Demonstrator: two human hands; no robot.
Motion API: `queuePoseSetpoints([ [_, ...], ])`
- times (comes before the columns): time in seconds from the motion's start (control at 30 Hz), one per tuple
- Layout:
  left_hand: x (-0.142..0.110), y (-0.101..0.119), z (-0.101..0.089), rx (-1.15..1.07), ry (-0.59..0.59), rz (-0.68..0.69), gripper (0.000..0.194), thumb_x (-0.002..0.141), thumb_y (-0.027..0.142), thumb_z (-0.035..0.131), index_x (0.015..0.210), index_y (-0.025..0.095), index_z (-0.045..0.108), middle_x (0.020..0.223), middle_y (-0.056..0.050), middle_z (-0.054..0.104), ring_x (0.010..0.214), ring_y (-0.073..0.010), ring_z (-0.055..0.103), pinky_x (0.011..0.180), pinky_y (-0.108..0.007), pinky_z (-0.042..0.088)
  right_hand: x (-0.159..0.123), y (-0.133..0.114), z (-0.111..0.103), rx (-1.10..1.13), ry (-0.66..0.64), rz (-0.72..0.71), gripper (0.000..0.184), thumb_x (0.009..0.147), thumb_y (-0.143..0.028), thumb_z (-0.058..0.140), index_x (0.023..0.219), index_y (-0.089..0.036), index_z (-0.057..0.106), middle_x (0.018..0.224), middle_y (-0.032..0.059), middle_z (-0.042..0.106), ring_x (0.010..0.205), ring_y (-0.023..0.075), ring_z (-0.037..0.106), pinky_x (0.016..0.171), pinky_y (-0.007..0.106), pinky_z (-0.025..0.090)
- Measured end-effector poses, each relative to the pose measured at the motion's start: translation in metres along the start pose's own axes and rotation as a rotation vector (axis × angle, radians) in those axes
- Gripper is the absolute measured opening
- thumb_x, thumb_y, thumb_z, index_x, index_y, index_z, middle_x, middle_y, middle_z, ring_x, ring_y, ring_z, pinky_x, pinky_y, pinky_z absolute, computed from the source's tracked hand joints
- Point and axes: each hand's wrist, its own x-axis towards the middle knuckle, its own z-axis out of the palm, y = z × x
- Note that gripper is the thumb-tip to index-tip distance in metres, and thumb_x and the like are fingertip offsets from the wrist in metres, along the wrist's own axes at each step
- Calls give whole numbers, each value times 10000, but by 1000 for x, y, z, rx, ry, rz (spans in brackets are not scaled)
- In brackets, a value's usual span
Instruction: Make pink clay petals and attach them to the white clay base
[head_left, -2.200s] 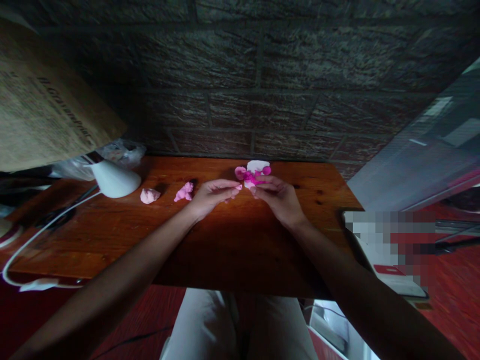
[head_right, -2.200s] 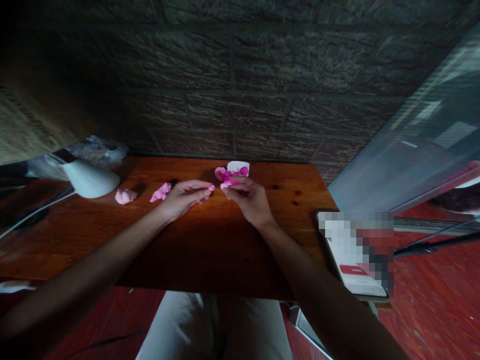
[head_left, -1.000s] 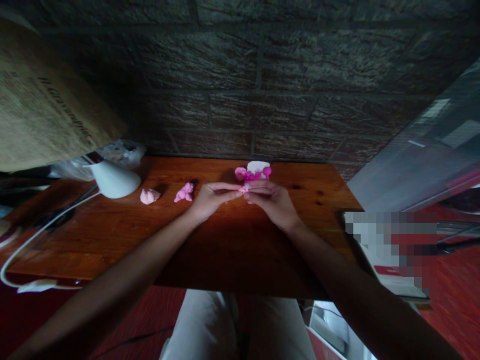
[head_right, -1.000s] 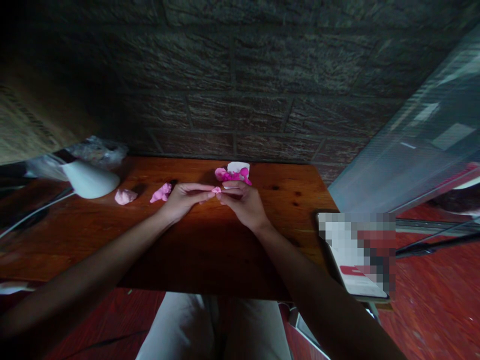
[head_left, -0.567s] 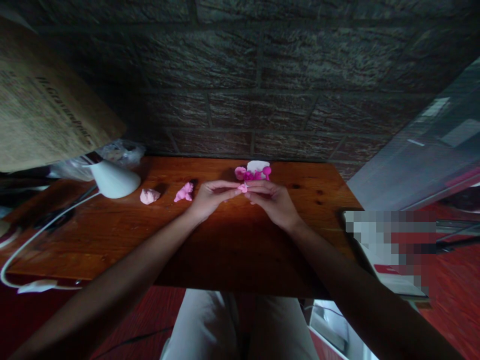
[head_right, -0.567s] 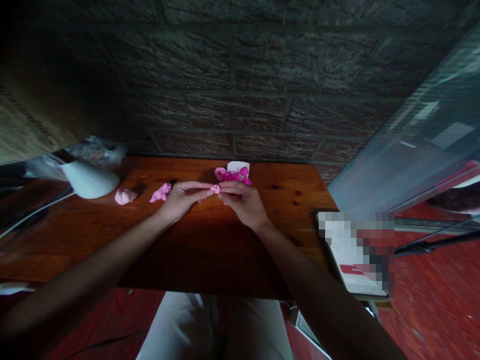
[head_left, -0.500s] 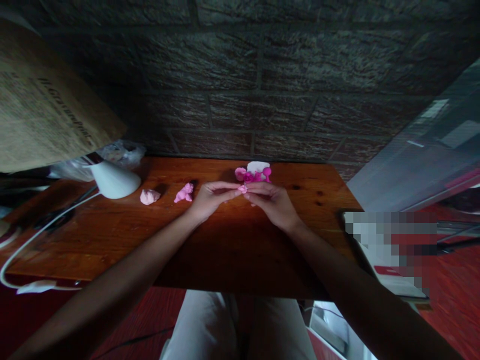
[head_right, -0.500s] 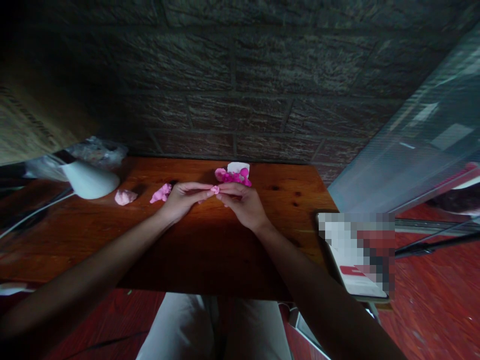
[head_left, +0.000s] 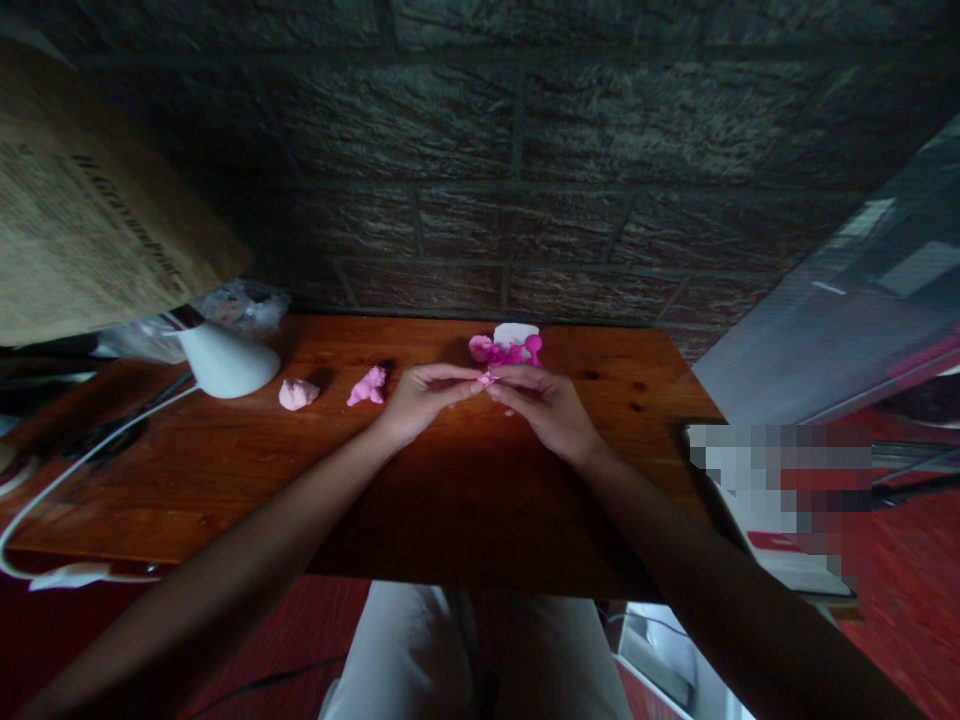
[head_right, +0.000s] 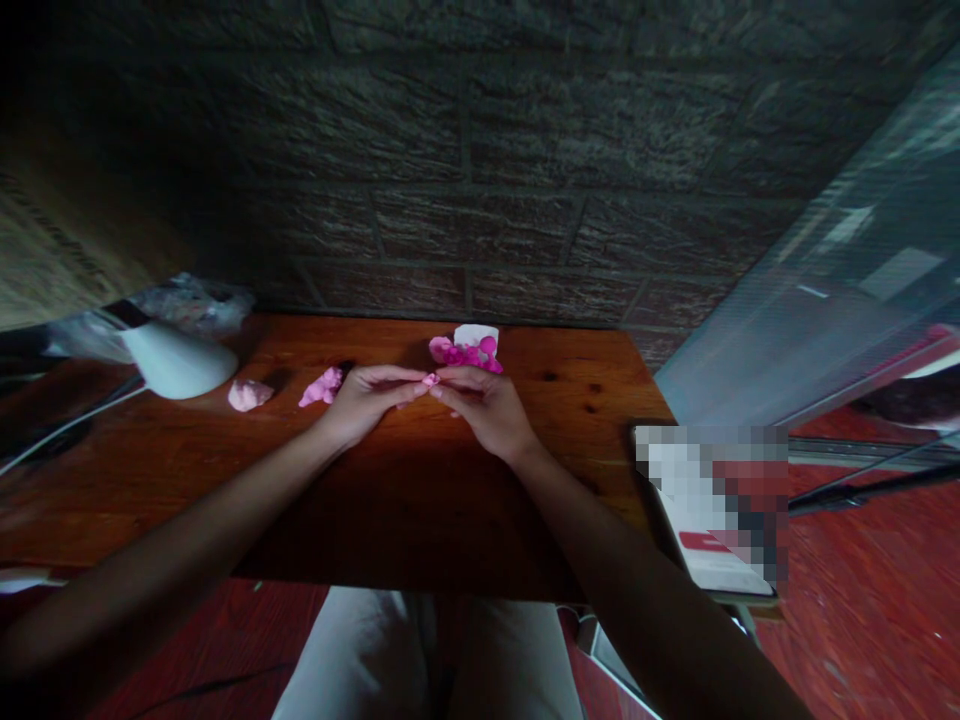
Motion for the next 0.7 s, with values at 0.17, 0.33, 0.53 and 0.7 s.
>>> queuePoseSetpoints([
  [0.17, 0, 2, 2, 2, 11, 22, 363, 620, 451, 940, 876, 211, 847, 974, -96, 830, 908, -244, 758, 882, -381, 581, 0, 0, 1, 4, 17, 19, 277, 747, -430, 846, 977, -280, 808, 1021, 32, 818, 901, 234, 759, 640, 319, 605],
  [0.33, 0, 2, 2, 6, 5, 39, 344, 635, 443, 934, 870, 207, 849, 957, -95, 832, 883, -240, 758, 873, -373, 582, 0, 1, 0, 6, 5, 20, 277, 748, -441, 844, 963, -270, 812, 1008, 30, 816, 879, 227, 750, 630, 310, 596],
  [0.53, -1, 2, 1, 59, -22, 43, 325, 684, 431, 902, 918, 210, 851, 976, -96, 831, 891, -236, 753, 850, -357, 581, 0, 3, 0, -8, 11, 15, 254, 746, -445, 848, 938, -282, 815, 1005, 35, 812, 857, 228, 741, 643, 329, 587],
  [0.7, -1, 1, 0, 59, -47, 60, 327, 714, 425, 885, 952, 204, 848, 987, -98, 830, 864, -216, 744, 829, -339, 575, 1, 3, 0, -2, 33, 4, 247, 742, -420, 854, 934, -268, 819, 994, 40, 813, 842, 215, 736, 623, 309, 569],
])
